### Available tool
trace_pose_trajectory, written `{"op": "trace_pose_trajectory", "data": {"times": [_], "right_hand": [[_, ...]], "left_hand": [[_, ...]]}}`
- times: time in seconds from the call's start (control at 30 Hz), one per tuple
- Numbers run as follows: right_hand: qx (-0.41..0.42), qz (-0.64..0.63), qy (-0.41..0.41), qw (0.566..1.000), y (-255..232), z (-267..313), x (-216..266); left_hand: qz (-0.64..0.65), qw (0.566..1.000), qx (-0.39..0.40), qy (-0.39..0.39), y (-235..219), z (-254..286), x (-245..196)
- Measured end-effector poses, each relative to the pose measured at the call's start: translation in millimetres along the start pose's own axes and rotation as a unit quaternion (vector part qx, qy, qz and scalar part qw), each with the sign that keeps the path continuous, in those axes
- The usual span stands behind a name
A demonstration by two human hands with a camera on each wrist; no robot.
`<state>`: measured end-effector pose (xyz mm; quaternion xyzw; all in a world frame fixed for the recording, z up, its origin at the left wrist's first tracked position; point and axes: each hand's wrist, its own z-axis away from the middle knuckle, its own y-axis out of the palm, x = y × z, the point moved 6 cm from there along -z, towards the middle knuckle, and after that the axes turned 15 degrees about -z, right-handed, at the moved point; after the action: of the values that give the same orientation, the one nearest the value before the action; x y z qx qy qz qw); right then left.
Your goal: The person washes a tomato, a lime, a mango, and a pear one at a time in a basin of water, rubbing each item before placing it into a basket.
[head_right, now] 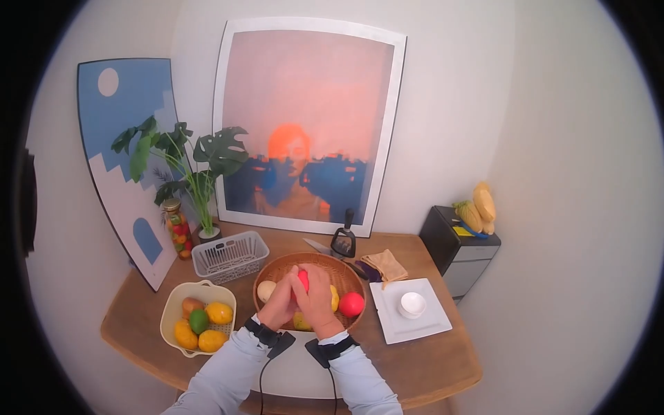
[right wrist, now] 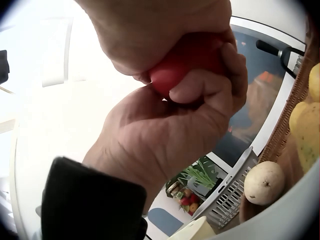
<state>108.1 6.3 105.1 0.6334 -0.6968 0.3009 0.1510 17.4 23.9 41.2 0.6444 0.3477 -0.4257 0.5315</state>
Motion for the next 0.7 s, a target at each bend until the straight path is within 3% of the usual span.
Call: {"op": "trace_pose_trajectory", "data": {"times": [0.1,0.2,0.23,0.33,0.37,0.47,0.5,0.63,0.7], "right_hand": [[0.069,-0.097,0.158,0.98,-5.9,7.9,-12.3],[0.166,-0.112,0.168,0.965,-14.8,22.6,10.2],[0.209,-0.144,0.246,0.935,-16.2,30.0,13.2],[0.326,-0.213,0.345,0.854,-16.4,55.2,37.7],[0.349,-0.149,0.348,0.857,-15.0,63.9,36.7],[0.39,-0.017,0.278,0.878,-8.5,86.6,36.9],[0.391,-0.005,0.272,0.879,-7.2,88.9,37.5],[0.381,0.03,0.245,0.891,-5.4,93.5,43.2],[0.384,0.053,0.244,0.889,-5.1,95.3,46.0]], "left_hand": [[-0.061,0.997,0.033,-0.031,5.9,25.3,-11.0],[-0.144,0.98,0.098,-0.09,9.5,52.7,-19.5],[-0.171,0.975,0.081,-0.117,15.9,65.3,-27.6],[-0.365,0.914,0.167,-0.067,16.6,81.8,-24.8],[-0.467,0.857,0.184,-0.113,16.2,86.3,-22.9],[-0.597,0.762,0.244,-0.057,15.8,85.2,2.3],[-0.59,0.781,0.205,-0.016,19.9,87.9,-2.5],[-0.633,0.738,0.235,-0.014,24.8,88.8,-1.3],[-0.629,0.74,0.237,-0.021,26.8,96.4,-2.4]]}}
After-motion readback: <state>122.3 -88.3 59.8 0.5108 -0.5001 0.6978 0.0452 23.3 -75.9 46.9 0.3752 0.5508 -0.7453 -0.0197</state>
